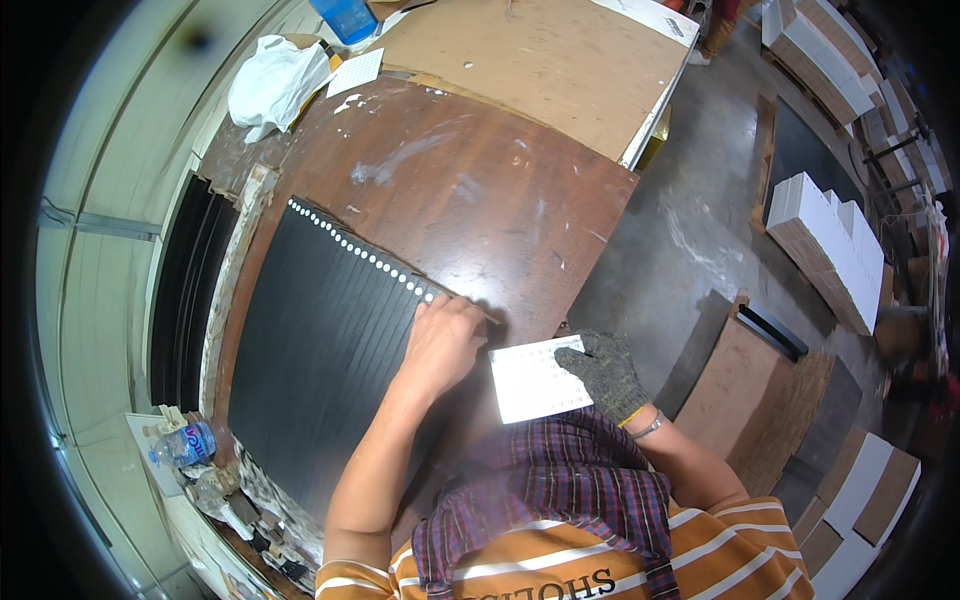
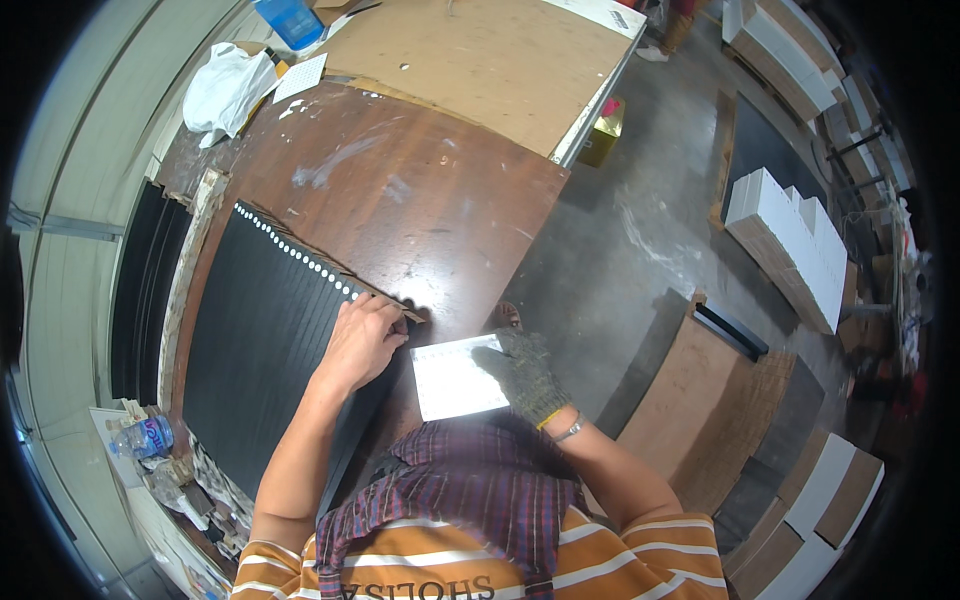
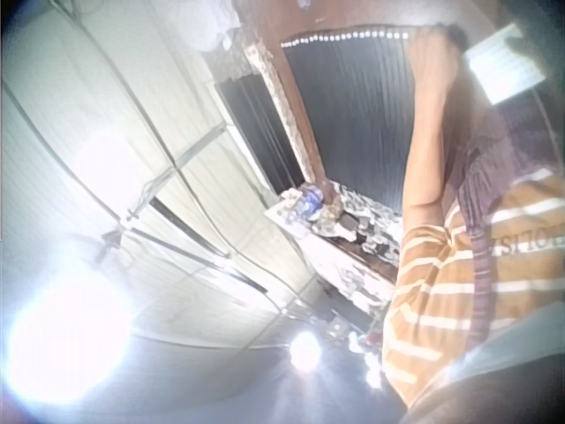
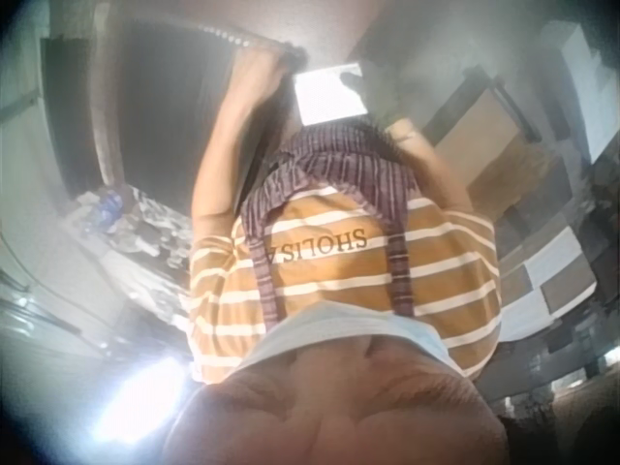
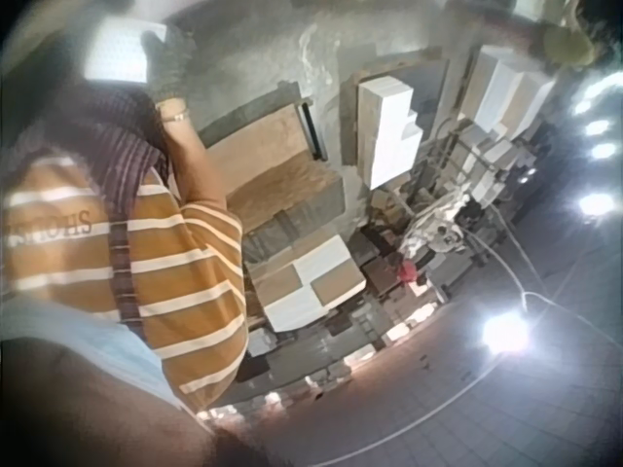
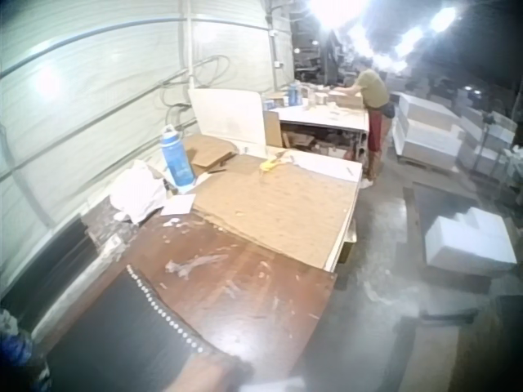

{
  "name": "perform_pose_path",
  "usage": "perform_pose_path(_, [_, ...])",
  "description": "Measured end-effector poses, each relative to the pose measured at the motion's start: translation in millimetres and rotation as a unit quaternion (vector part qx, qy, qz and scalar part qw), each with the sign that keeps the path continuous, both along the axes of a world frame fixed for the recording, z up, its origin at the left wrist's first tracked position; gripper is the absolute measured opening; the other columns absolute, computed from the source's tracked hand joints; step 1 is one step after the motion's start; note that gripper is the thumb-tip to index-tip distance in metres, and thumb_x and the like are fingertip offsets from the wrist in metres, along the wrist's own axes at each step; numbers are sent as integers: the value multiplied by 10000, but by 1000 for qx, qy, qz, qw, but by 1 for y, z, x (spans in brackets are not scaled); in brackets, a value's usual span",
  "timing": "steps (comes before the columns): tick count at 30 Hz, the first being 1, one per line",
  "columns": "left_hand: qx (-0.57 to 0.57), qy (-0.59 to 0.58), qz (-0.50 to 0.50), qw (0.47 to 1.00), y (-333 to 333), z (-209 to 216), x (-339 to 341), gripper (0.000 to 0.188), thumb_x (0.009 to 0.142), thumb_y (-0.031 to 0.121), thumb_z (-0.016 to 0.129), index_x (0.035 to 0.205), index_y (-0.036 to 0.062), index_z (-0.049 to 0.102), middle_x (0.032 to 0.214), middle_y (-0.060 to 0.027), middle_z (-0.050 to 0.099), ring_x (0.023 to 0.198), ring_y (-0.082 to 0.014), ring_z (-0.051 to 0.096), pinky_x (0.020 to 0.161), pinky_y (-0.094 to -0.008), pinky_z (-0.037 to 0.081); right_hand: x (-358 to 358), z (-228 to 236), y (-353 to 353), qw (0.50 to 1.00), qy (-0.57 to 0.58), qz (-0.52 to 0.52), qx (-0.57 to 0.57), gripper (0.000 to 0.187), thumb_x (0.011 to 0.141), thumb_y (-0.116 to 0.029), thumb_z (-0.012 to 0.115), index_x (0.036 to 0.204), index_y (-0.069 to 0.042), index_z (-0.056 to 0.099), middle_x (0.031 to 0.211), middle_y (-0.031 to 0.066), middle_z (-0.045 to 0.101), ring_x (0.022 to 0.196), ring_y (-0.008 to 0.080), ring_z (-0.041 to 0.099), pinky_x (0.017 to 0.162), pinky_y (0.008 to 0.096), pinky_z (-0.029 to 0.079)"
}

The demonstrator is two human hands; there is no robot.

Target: The person applies small white adhesive dots along the edge of a black rectangular panel using a sheet of dots and gloved hands. They then wipe the panel with a cloth and move it to a stack of similar panels.

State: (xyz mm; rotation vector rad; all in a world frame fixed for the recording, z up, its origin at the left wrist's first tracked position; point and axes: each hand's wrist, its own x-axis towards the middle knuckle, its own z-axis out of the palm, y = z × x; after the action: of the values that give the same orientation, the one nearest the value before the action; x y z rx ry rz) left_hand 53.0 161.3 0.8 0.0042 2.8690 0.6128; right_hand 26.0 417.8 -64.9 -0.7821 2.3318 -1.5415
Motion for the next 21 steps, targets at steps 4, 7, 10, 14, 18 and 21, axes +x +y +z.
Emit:
perform_pose_path(4, [10, -19, 11, 1000, 0, -2, -3, 118, 784, 77, 763, 891, 42, 728, 951, -88, 689, 990, -274, 603, 874, -404, 434, -3, 2, 0, 996, -85, -3, 32, 248, 890, -161, 721, 1024, 48, 712, 865, 168, 727, 754, 224, 700, 708, 351, 543])
perform_pose_path(7, [22, -26, 36, 999, 0, 0, -5, 165, 779, 87, 773, 927, 28, 730, 956, -85, 692, 994, -271, 604, 888, -405, 434, -4, 6, -3, 992, -116, -8, 45, 234, 894, -156, 719, 1018, 43, 712, 873, 163, 729, 762, 223, 700, 711, 354, 543])
perform_pose_path(10, [34, -34, 81, 996, -1, 9, -4, 279, 778, 104, 782, 1031, 12, 708, 1042, -100, 683, 1053, -282, 592, 932, -419, 427, -5, 11, -4, 988, -144, -13, 45, 216, 897, -146, 719, 1007, 39, 713, 859, 150, 724, 764, 209, 692, 711, 349, 540])
perform_pose_path(14, [-46, 87, 89, 991, 8, 13, 7, 669, 785, 181, 801, 1378, 24, 534, 1397, -150, 544, 1296, -331, 490, 1093, -512, 352, -4, 17, 2, 986, -159, -34, 36, 203, 896, -134, 722, 989, 46, 716, 839, 123, 719, 744, 178, 670, 689, 340, 527])
perform_pose_path(18, [-117, 62, 24, 991, 31, -12, 20, 1003, 833, 375, 765, 1586, 3, 218, 1671, -155, 222, 1545, -329, 215, 1218, -615, 155, -5, 15, 17, 965, -228, -129, -18, 204, 879, -133, 737, 952, 56, 718, 811, 99, 724, 699, 155, 645, 649, 337, 510])
perform_pose_path(21, [-91, 31, 13, 995, 35, -34, 26, 1007, 879, 441, 709, 1589, -23, 166, 1675, -180, 190, 1558, -330, 172, 1222, -618, 135, -16, 10, 35, 981, -136, -124, 59, 203, 886, -179, 729, 837, 17, 712, 718, 160, 670, 637, 242, 631, 610, 376, 466])
